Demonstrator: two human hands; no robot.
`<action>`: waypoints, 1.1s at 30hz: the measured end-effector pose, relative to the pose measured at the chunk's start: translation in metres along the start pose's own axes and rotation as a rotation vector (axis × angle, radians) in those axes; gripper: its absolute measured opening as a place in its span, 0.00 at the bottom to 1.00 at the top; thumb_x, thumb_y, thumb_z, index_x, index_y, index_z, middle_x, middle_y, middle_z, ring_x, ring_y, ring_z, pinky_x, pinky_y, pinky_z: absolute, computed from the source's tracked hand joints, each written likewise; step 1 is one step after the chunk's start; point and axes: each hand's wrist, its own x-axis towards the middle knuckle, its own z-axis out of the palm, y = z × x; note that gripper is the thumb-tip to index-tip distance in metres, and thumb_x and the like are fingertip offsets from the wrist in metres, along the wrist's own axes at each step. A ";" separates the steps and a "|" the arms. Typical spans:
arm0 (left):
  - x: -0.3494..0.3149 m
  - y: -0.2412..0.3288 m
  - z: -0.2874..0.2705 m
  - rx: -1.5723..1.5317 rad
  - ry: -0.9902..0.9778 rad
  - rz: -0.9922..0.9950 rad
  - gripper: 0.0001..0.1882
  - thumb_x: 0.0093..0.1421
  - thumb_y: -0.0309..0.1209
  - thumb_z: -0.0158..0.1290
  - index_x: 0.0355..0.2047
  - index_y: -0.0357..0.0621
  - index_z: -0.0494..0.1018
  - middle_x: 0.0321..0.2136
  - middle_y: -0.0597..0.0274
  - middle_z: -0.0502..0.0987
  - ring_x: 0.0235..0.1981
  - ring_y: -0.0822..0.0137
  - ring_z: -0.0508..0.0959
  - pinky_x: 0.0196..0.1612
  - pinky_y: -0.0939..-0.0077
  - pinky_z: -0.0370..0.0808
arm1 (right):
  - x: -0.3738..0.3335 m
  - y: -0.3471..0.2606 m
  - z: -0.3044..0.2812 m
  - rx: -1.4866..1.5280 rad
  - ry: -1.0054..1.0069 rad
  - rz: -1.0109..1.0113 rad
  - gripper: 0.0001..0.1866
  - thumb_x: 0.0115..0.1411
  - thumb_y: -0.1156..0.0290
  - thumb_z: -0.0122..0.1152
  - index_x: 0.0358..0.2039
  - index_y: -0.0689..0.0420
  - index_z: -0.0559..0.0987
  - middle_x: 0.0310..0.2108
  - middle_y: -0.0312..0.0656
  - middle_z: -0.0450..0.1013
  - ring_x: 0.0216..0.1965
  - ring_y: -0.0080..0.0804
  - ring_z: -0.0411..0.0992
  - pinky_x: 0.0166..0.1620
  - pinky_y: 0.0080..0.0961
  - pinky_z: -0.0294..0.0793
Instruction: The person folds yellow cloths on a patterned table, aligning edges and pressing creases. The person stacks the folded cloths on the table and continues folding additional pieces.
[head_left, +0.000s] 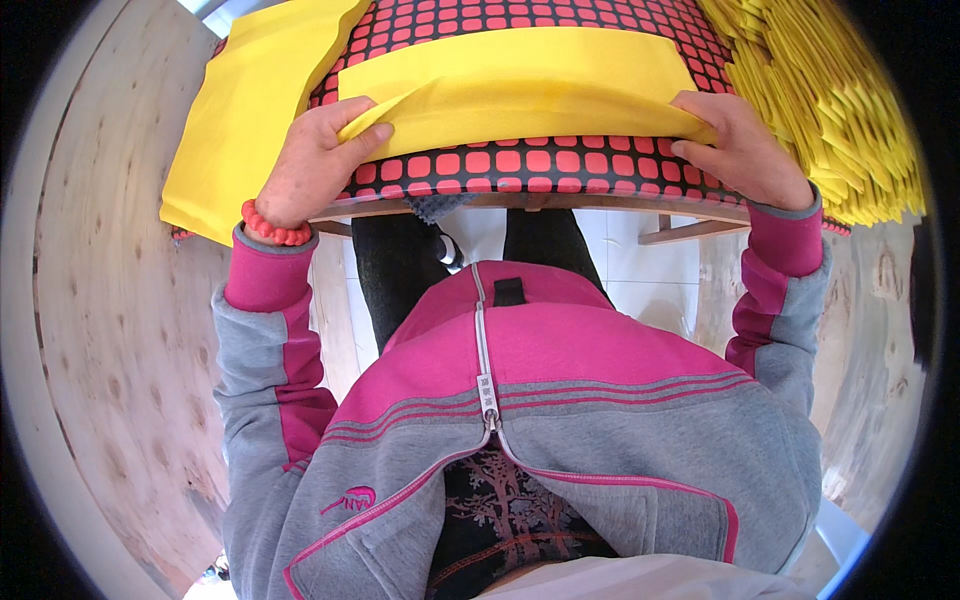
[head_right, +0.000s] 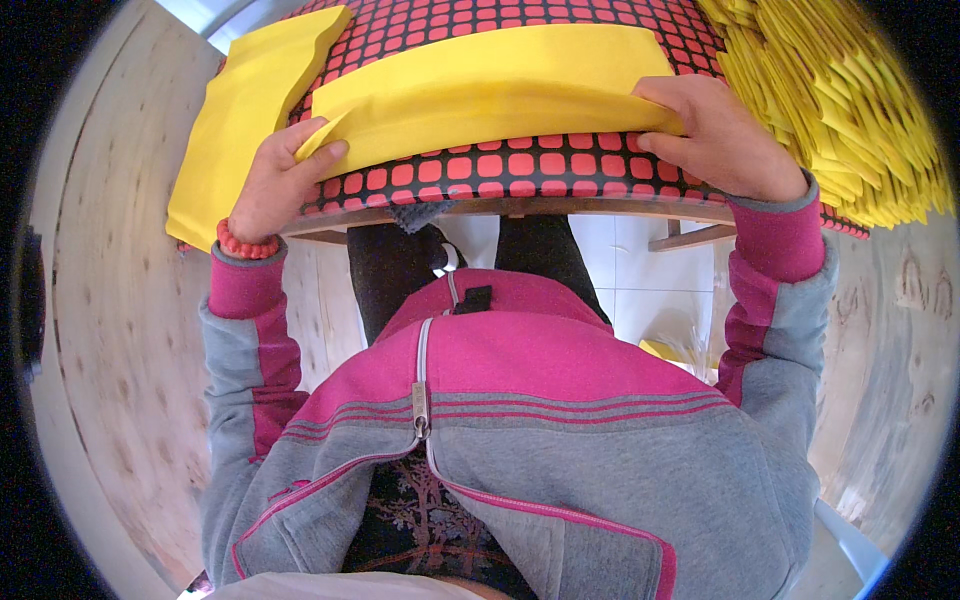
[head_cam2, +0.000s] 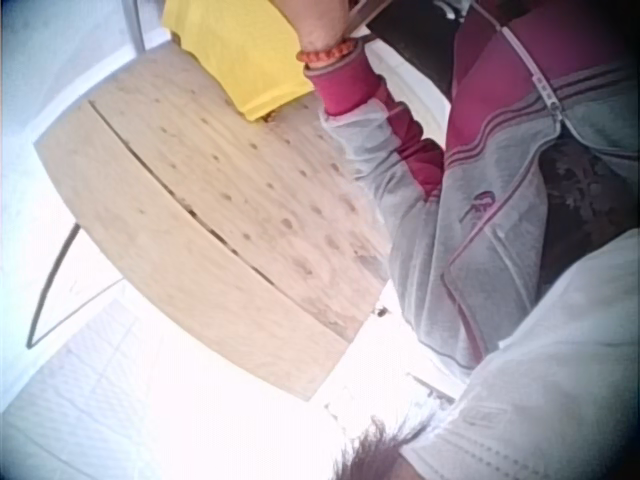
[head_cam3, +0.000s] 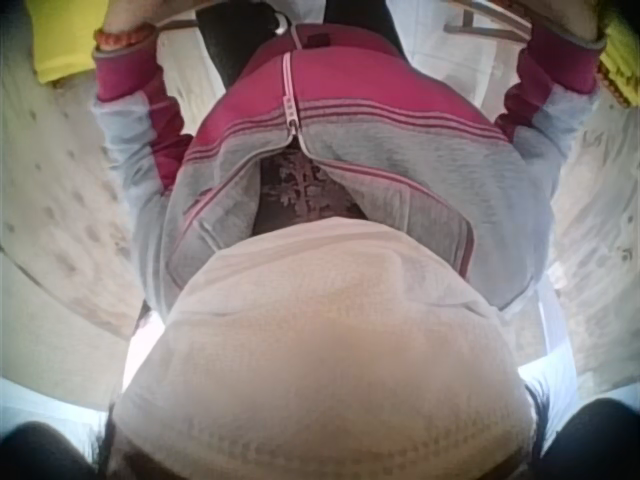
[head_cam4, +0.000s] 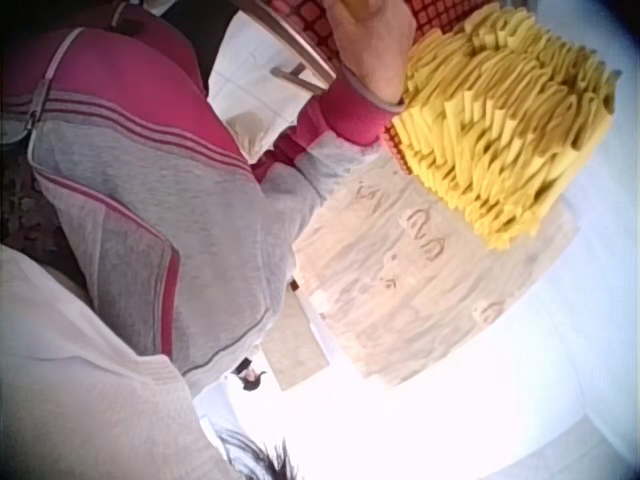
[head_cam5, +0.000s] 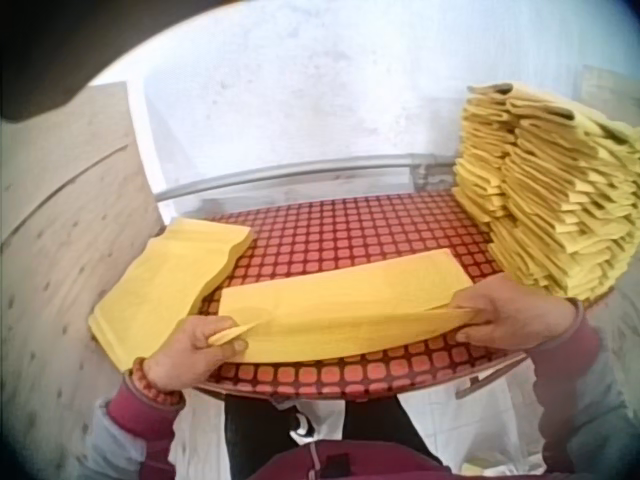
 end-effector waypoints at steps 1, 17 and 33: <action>0.001 0.001 0.000 0.009 0.020 0.012 0.15 0.68 0.33 0.57 0.46 0.32 0.77 0.29 0.59 0.78 0.30 0.69 0.75 0.39 0.72 0.76 | -0.002 0.003 0.000 0.016 0.010 0.002 0.17 0.56 0.74 0.68 0.45 0.63 0.77 0.34 0.54 0.75 0.37 0.50 0.75 0.43 0.35 0.73; -0.006 -0.009 0.016 -0.118 0.298 -0.142 0.16 0.67 0.33 0.59 0.46 0.29 0.76 0.36 0.62 0.80 0.37 0.74 0.75 0.45 0.78 0.74 | -0.021 0.046 0.028 0.322 0.388 0.133 0.08 0.69 0.72 0.60 0.44 0.63 0.78 0.29 0.30 0.69 0.30 0.17 0.64 0.35 0.17 0.66; -0.003 -0.012 0.047 0.070 0.625 -0.030 0.13 0.70 0.30 0.55 0.49 0.32 0.77 0.38 0.57 0.83 0.38 0.69 0.79 0.46 0.73 0.76 | -0.002 0.052 0.047 0.452 0.618 0.317 0.09 0.68 0.68 0.62 0.42 0.60 0.79 0.27 0.29 0.71 0.27 0.13 0.66 0.30 0.16 0.64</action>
